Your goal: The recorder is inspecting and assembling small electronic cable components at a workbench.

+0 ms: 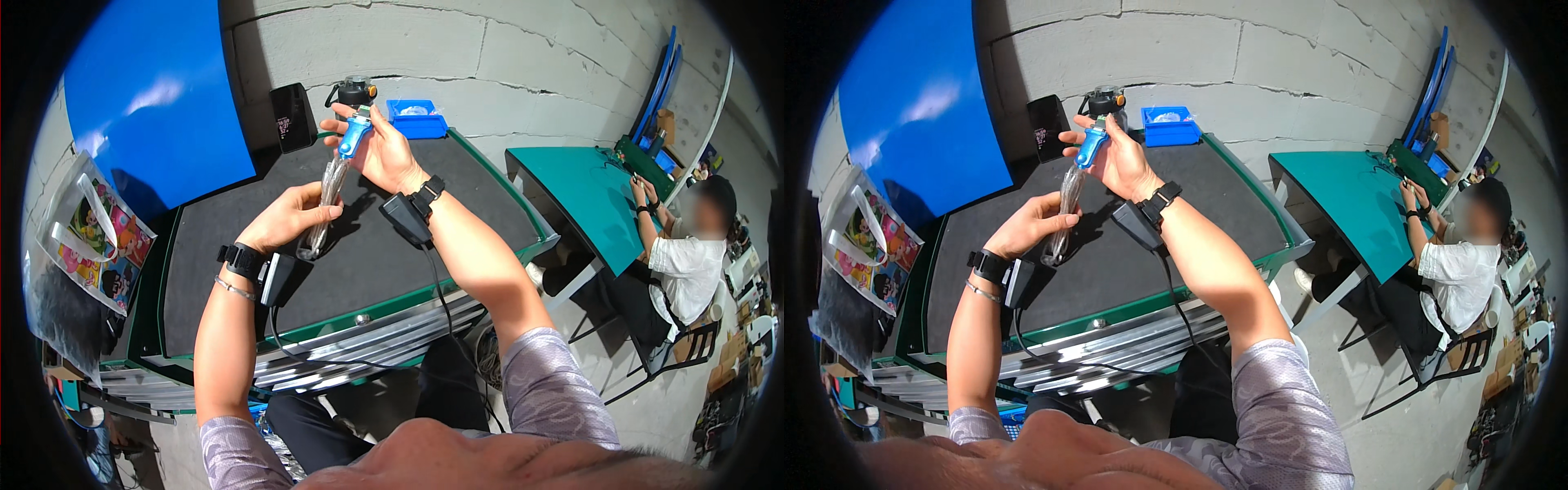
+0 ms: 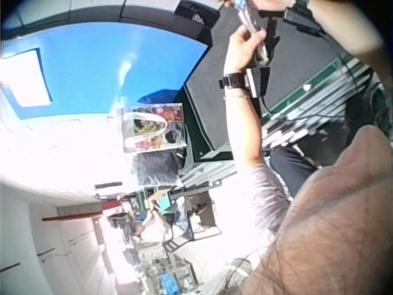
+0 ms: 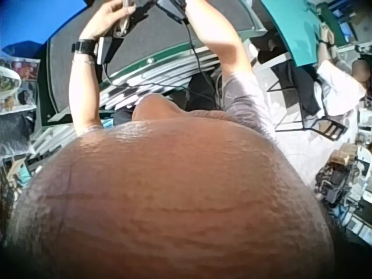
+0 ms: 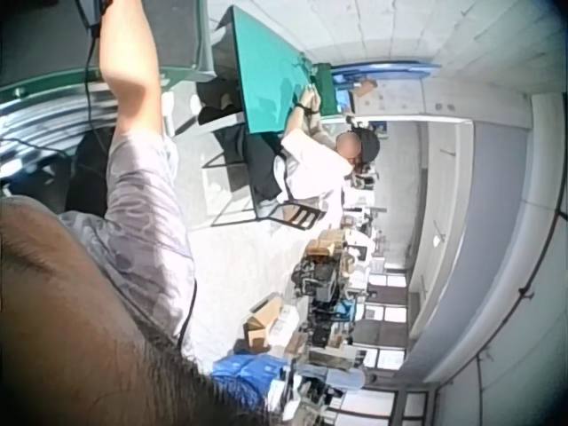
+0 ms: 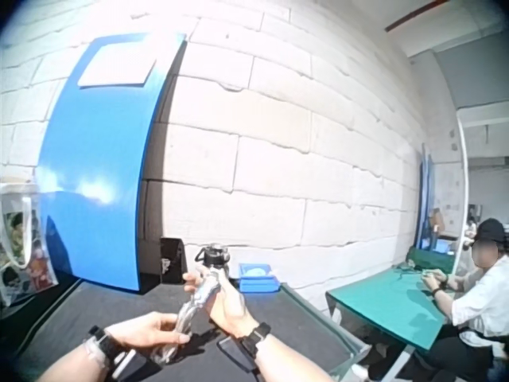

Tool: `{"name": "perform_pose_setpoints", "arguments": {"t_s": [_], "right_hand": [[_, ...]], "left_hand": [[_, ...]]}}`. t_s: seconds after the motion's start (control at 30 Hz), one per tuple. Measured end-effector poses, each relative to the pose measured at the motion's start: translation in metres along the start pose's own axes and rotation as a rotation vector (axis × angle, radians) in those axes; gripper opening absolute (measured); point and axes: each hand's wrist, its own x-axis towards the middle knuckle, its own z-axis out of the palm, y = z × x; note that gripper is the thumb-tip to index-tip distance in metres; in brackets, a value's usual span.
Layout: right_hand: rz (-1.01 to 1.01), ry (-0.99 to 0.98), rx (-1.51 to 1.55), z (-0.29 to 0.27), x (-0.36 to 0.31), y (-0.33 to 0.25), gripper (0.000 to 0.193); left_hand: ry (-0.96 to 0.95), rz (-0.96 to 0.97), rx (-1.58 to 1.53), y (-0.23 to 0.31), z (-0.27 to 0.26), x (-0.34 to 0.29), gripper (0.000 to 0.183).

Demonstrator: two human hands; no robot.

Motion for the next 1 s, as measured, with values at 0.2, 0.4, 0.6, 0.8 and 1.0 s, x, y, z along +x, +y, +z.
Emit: {"name": "perform_pose_setpoints", "arguments": {"t_s": [0.2, 0.4, 0.6, 0.8, 1.0], "right_hand": [[0.017, -0.027, -0.014, 0.000, 0.000, 0.000, 0.061], [-0.038, -0.003, -0.040, 0.005, 0.002, 0.001, 0.060], [-0.010, 0.010, -0.052, 0.007, 0.001, 0.001, 0.060], [0.003, 0.004, -0.050, 0.009, 0.000, 0.002, 0.062], [0.029, -0.030, -0.071, 0.010, -0.001, 0.002, 0.061]], "left_hand": [[0.024, -0.114, 0.012, -0.001, 0.000, 0.001, 0.032], [0.147, -0.074, 0.094, -0.007, 0.001, 0.003, 0.033], [0.135, -0.131, 0.001, -0.007, 0.002, 0.002, 0.035], [0.152, -0.119, -0.051, -0.007, 0.000, 0.003, 0.038], [0.191, -0.129, -0.041, -0.009, 0.001, 0.004, 0.036]]}}
